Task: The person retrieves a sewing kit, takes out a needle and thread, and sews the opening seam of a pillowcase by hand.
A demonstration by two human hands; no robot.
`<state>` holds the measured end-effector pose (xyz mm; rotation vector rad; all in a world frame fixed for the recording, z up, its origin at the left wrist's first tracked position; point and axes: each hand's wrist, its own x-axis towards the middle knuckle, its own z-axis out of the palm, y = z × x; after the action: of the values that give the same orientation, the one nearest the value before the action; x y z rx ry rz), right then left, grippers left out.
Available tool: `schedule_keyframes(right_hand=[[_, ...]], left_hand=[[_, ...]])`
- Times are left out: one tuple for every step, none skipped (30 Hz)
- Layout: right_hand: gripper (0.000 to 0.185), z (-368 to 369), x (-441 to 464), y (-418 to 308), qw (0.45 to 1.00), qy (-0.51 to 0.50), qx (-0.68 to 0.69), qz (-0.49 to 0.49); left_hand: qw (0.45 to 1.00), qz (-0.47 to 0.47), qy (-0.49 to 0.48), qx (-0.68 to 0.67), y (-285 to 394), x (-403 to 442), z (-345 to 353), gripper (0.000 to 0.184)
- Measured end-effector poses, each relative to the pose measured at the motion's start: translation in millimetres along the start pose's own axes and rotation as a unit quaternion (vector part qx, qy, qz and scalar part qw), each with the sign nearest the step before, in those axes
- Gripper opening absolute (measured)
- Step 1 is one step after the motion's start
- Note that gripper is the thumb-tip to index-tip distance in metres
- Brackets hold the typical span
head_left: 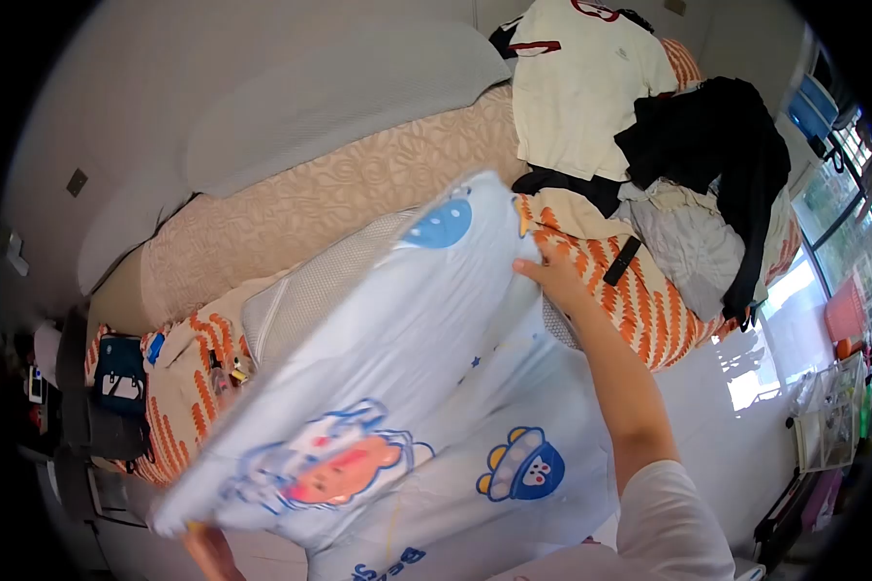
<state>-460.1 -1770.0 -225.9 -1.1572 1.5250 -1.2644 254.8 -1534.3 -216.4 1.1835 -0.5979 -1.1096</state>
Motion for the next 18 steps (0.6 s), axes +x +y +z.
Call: schedule_keyframes(right_hand=[[0.037,6,-11,-25,0.998,0.024,0.015,-0.053],[0.036,11,-26,-43,0.994,0.022,-0.066,-0.088],[0.036,17,-49,-56,0.982,0.025,-0.144,-0.123],[0.035,24,-72,-65,0.963,0.032,-0.218,-0.157],[0.035,33,-95,-74,0.947,0.036,-0.222,-0.228],[0.034,45,-116,-77,0.927,0.035,-0.227,-0.296],[0.032,55,-132,-70,0.911,0.028,-0.224,-0.344],[0.03,64,-145,-62,0.894,0.023,-0.221,-0.389],[0.03,72,-158,-56,0.879,0.016,-0.223,-0.42],[0.029,77,-169,-49,0.863,0.011,-0.226,-0.451],[0.028,81,-182,-44,0.848,0.008,-0.23,-0.478],[0.03,82,-196,-40,0.859,0.006,-0.225,-0.46],[0.033,81,-209,-36,0.869,0.004,-0.222,-0.442],[0.035,79,-216,-34,0.878,0.003,-0.22,-0.424],[0.039,74,-219,-35,0.886,0.007,-0.205,-0.415],[0.043,68,-221,-39,0.894,0.01,-0.19,-0.406],[0.047,61,-223,-44,0.901,0.014,-0.174,-0.396],[0.055,52,-227,-57,0.947,0.011,-0.152,-0.282]], left_hand=[[0.99,0.06,0.072,0.104,14,8,20,0.051],[0.971,0.073,0.142,0.177,18,30,18,0.051],[0.942,0.075,0.213,0.248,23,52,16,0.05],[0.92,0.202,0.191,0.274,36,57,60,0.047],[0.882,0.324,0.168,0.298,43,52,127,0.044],[0.86,0.366,0.108,0.34,54,31,201,0.04],[0.819,0.43,0.013,0.379,57,22,247,0.046],[0.787,0.421,-0.079,0.444,67,-1,295,0.057],[0.761,0.428,-0.187,0.451,66,-5,328,0.067],[0.73,0.421,-0.244,0.48,63,-9,357,0.074],[0.676,0.448,-0.255,0.527,59,-15,382,0.075],[0.619,0.472,-0.267,0.569,55,-17,398,0.077],[0.614,0.414,-0.337,0.581,52,-14,404,0.071],[0.604,0.353,-0.406,0.588,46,-9,409,0.065],[0.586,0.291,-0.473,0.591,42,-8,413,0.06],[0.606,0.279,-0.48,0.569,37,-14,413,0.053],[0.626,0.267,-0.487,0.547,30,-23,411,0.046],[0.644,0.255,-0.494,0.526,24,-31,409,0.04]])
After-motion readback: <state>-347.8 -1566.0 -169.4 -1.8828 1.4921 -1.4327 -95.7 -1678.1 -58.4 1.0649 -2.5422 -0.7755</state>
